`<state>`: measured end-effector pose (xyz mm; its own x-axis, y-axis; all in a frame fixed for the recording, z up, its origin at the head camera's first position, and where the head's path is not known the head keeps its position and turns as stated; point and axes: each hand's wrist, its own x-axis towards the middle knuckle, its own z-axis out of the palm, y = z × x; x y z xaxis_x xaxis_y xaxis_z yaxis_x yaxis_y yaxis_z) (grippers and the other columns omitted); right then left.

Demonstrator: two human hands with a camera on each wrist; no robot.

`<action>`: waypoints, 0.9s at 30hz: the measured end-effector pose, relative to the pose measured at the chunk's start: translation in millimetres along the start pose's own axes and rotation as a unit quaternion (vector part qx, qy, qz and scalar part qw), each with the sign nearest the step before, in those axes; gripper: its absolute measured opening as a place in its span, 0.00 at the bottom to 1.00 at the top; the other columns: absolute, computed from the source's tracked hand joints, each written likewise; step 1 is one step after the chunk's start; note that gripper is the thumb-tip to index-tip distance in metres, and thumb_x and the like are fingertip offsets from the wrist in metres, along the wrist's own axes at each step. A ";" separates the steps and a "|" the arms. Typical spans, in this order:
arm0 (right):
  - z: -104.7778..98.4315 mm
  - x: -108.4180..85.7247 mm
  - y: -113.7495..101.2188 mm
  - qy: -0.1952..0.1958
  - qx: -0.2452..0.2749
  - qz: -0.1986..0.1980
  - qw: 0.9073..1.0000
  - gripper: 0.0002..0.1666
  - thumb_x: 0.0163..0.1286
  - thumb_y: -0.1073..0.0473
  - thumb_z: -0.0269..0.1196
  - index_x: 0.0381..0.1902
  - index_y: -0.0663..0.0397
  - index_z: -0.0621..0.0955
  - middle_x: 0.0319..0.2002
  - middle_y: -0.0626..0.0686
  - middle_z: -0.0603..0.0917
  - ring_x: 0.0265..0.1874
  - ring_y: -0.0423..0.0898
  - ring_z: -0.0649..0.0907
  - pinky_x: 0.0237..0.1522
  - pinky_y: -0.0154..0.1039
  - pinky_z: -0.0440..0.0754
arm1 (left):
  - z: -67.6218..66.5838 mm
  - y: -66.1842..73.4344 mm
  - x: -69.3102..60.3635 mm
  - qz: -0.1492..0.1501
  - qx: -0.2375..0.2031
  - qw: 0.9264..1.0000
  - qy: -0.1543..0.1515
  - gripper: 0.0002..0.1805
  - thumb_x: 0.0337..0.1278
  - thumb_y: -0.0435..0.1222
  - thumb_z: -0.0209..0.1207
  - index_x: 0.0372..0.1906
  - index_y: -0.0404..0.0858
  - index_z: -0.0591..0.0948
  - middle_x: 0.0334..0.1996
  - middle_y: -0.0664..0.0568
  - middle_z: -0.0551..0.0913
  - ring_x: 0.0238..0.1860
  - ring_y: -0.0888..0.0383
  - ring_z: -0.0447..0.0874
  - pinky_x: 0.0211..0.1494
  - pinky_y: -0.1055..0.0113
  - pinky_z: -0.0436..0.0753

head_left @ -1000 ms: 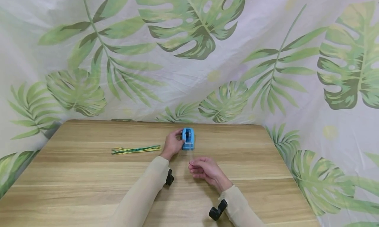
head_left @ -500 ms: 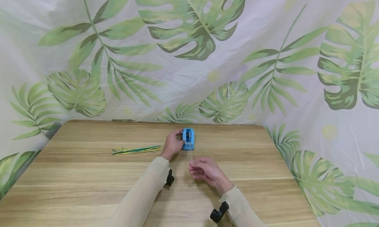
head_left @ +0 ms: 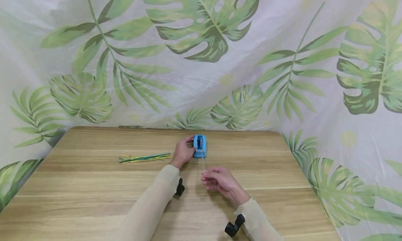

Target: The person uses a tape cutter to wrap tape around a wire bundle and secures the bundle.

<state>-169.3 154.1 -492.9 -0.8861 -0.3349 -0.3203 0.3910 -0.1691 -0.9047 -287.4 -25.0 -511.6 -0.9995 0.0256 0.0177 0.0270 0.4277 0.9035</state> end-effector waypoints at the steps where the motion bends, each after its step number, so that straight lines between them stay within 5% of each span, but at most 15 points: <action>1: -0.1 -0.2 -0.3 -0.001 0.001 -0.001 1.000 0.05 0.68 0.67 0.64 0.39 0.62 0.85 0.29 0.52 0.88 0.26 0.40 0.87 0.27 0.35 0.84 | 0.0 0.2 0.0 0.000 0.000 1.000 0.000 0.31 0.62 0.25 0.63 0.70 0.42 0.75 0.60 0.41 0.79 0.39 0.52 0.81 0.38 0.64 0.82; 15: 2.2 -2.3 -4.7 -0.003 0.000 -0.002 1.000 0.06 0.68 0.67 0.65 0.40 0.65 0.85 0.29 0.52 0.88 0.26 0.41 0.87 0.28 0.35 0.85 | 0.7 -1.4 2.7 0.004 -0.001 1.000 0.009 0.30 0.61 0.24 0.63 0.69 0.41 0.76 0.59 0.40 0.80 0.21 0.59 0.73 0.27 0.68 0.77; 23: 6.1 -5.4 -5.2 -0.008 -0.006 -0.012 1.000 0.10 0.67 0.67 0.66 0.43 0.70 0.84 0.29 0.53 0.88 0.27 0.42 0.87 0.28 0.35 0.85 | 1.8 3.6 1.7 -0.013 0.004 1.000 0.010 0.30 0.62 0.25 0.62 0.70 0.42 0.75 0.60 0.42 0.79 0.33 0.54 0.79 0.37 0.65 0.79; 27: 7.9 -6.3 -5.5 -0.008 -0.007 -0.010 1.000 0.05 0.67 0.67 0.66 0.39 0.63 0.86 0.29 0.53 0.88 0.27 0.42 0.87 0.28 0.35 0.85 | 2.1 3.4 2.8 -0.013 0.008 1.000 0.014 0.30 0.62 0.25 0.62 0.69 0.41 0.75 0.59 0.42 0.79 0.35 0.53 0.79 0.40 0.63 0.79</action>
<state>-163.9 149.8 -483.8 -0.8901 -0.3456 -0.2970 0.3686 -0.1629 -0.9152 -290.1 -21.6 -509.4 -0.9999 -0.0105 0.0060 0.0007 0.4430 0.8965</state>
